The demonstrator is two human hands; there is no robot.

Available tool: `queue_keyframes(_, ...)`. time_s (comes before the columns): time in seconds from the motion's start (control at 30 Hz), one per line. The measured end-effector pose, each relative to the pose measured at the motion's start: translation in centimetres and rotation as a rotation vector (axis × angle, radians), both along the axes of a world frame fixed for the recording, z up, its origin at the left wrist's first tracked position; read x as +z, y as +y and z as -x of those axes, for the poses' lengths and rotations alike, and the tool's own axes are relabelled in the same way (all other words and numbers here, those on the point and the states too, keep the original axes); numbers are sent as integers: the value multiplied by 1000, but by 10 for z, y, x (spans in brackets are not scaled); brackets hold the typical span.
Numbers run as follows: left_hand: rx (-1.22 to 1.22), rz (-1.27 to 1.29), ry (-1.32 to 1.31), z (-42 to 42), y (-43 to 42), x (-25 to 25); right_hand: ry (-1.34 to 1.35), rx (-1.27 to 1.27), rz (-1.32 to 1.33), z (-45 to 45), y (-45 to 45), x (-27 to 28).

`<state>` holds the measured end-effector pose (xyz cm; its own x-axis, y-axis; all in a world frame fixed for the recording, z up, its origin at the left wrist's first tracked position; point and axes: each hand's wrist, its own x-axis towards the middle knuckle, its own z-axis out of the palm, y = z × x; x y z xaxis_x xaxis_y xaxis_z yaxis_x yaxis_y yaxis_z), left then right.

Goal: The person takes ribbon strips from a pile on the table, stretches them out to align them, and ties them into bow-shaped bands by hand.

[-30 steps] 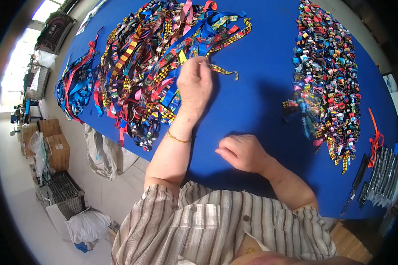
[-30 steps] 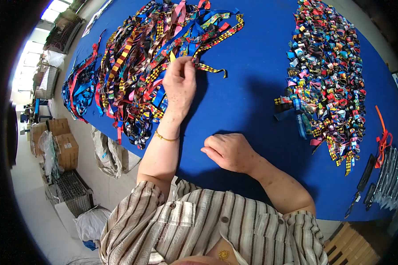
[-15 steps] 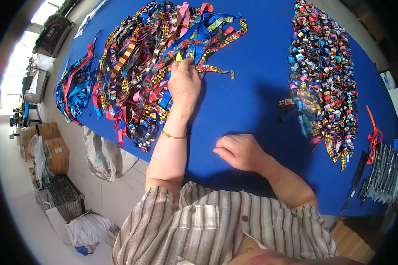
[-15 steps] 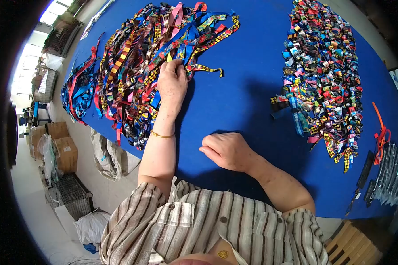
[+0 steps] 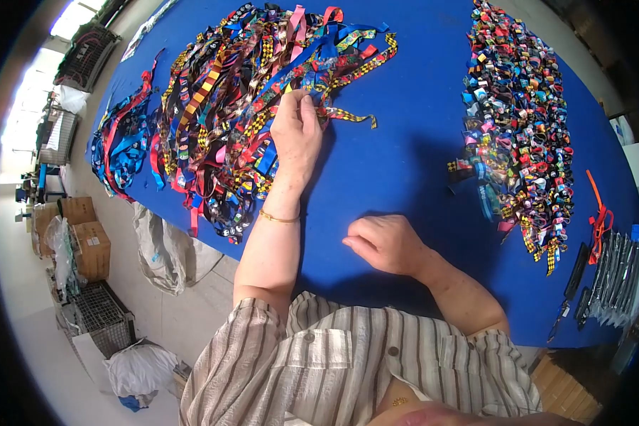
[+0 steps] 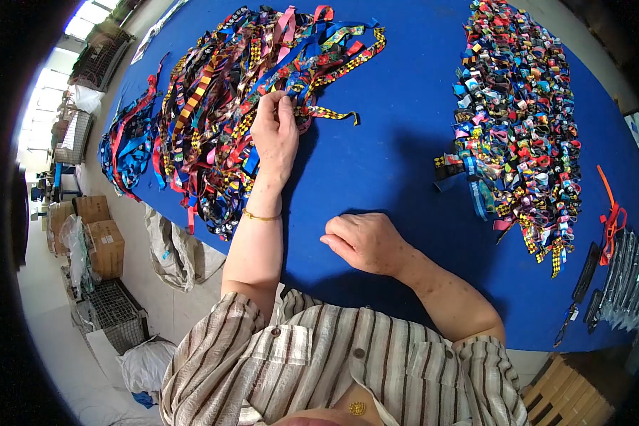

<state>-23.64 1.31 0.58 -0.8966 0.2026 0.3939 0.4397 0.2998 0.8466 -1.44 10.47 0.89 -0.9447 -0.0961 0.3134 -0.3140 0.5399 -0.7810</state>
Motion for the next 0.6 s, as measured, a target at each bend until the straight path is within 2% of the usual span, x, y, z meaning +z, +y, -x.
queue_keyframes(0.03, -70, -139, -140, -5, 2, 7, -3, -1, 5, 0, 0, 0)
queue_keyframes(0.07, -193, -280, -140, -2, 3, -4, -2, 0, 5, 0, 0, 0)
queue_keyframes(0.17, -327, -128, -90, -20, 8, -5, 5, 5, 2, 0, 0, 1)
queue_keyframes(0.23, -452, -29, 47, -33, 13, -7, 17, 6, -2, 0, 1, 0)
queue_keyframes(0.37, -695, 200, 16, -57, 18, -2, 25, 6, -2, 0, 1, -3)
queue_keyframes(0.43, -777, 275, 96, -57, 20, -8, 17, 11, -13, 0, 1, -3)
queue_keyframes(0.6, -775, 309, 72, -59, 19, -3, 28, 5, -10, 0, 1, -2)
